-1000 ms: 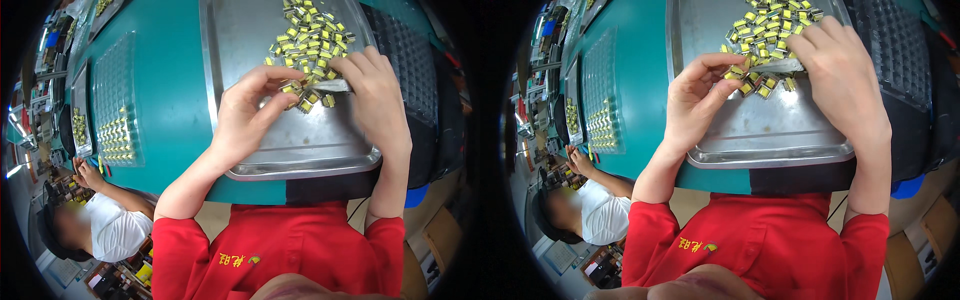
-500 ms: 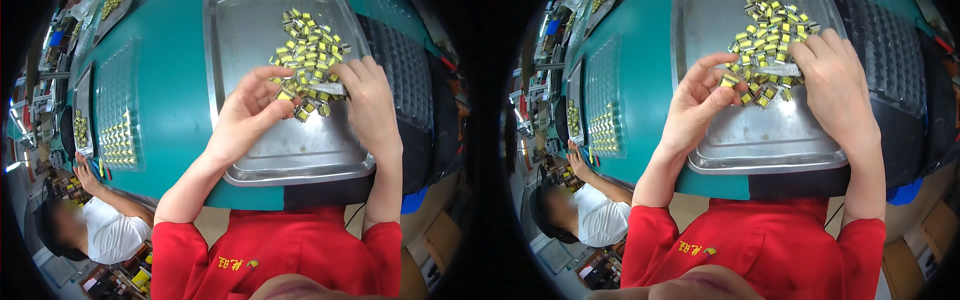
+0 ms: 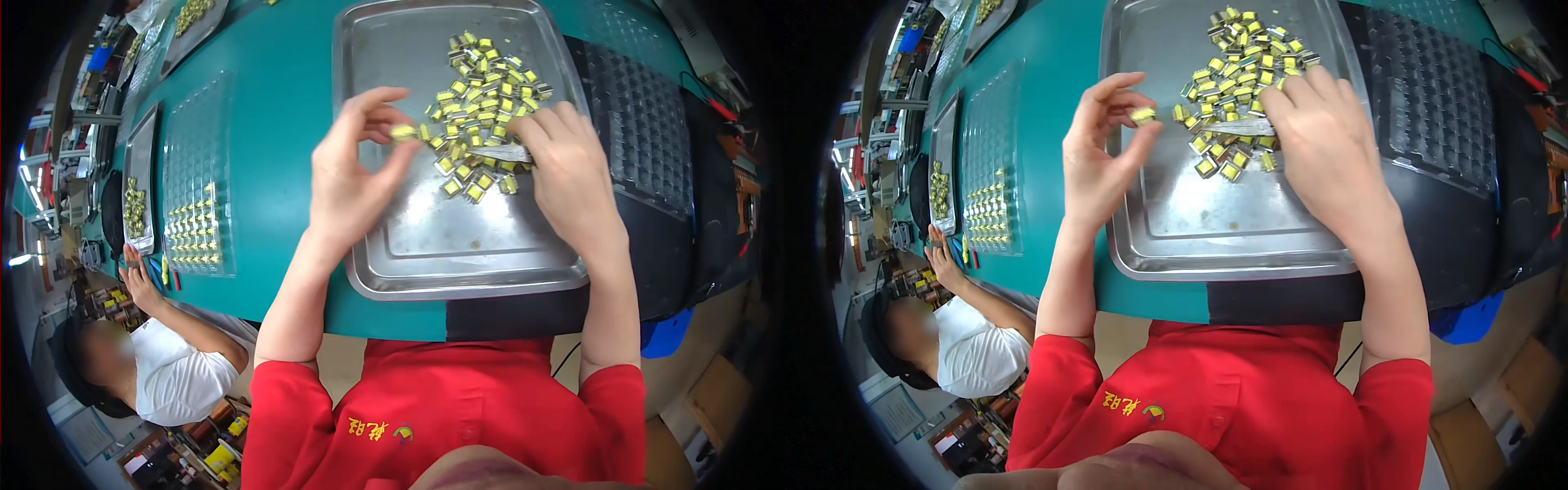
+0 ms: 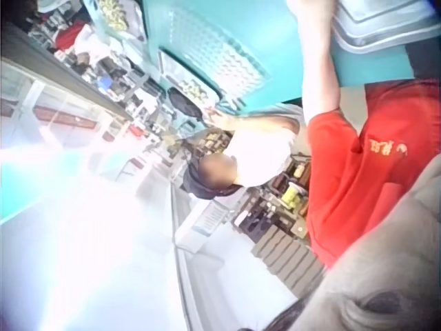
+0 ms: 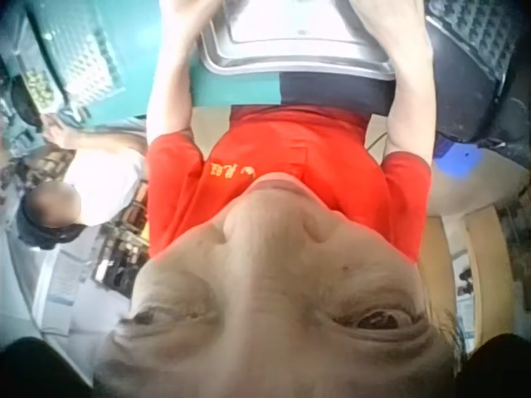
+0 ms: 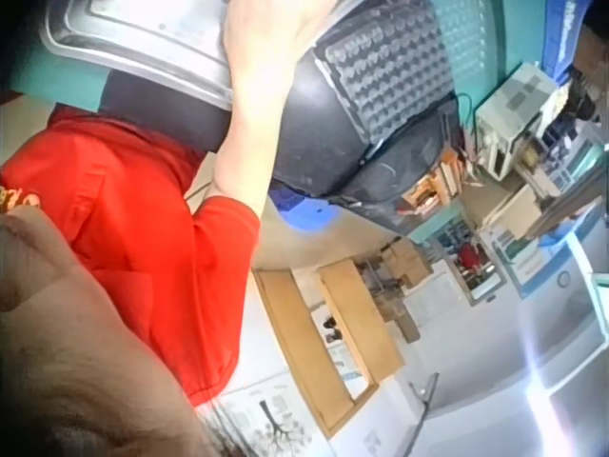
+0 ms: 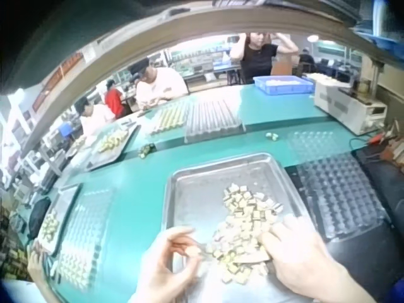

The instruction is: The recorder is picking up small yellow electronic components from a pile and arranging them neatly on a metal tray.

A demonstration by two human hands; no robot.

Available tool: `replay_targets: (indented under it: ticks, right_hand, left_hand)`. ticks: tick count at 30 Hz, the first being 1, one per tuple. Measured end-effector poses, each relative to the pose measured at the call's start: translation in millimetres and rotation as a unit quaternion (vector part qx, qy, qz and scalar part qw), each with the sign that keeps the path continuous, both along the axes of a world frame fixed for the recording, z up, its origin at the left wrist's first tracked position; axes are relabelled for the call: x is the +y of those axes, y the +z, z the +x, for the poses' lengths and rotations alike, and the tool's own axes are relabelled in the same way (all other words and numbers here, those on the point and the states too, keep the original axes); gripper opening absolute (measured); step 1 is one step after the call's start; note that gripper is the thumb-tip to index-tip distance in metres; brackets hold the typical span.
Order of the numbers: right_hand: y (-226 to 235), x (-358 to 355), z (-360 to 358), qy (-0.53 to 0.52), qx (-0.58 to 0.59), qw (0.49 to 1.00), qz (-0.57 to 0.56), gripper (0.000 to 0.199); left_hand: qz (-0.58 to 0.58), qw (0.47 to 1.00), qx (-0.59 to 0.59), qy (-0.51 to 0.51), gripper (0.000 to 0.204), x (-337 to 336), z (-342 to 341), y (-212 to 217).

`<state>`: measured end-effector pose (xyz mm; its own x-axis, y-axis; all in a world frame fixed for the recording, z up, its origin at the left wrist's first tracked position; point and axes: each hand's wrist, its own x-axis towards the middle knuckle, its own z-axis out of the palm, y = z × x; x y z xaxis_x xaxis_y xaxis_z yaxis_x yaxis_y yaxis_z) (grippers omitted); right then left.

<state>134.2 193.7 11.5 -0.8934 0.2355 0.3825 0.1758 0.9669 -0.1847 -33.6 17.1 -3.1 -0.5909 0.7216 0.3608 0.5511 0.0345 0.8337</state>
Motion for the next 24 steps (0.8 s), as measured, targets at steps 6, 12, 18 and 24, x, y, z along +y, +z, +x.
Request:
replay_targets:
  ticks: [6, 12, 18, 24]
  right_hand:
    - [-2.7, 3.0, 0.8, 0.011, 0.018, 1.000, -0.009, 0.025]
    - [-3.3, 2.8, 1.3, 0.013, 0.031, 0.999, -0.011, 0.023]
    - [-6.3, 6.2, 2.2, 0.008, 0.041, 0.999, -0.022, 0.021]
    - [-9.4, 5.3, 0.4, 0.011, 0.048, 0.999, -0.018, 0.014]
  left_hand:
    - [-0.029, 0.998, 0.030, 0.038, 0.022, -10.0, -28.2, 8.6]
    - [-0.101, 0.990, 0.017, 0.098, 0.031, -20.9, -85.6, 0.2]
    - [-0.122, 0.974, 0.087, 0.170, 0.052, -14.5, -121.1, -21.9]
    - [-0.125, 0.963, 0.133, 0.198, 0.056, 2.6, -135.4, -38.4]
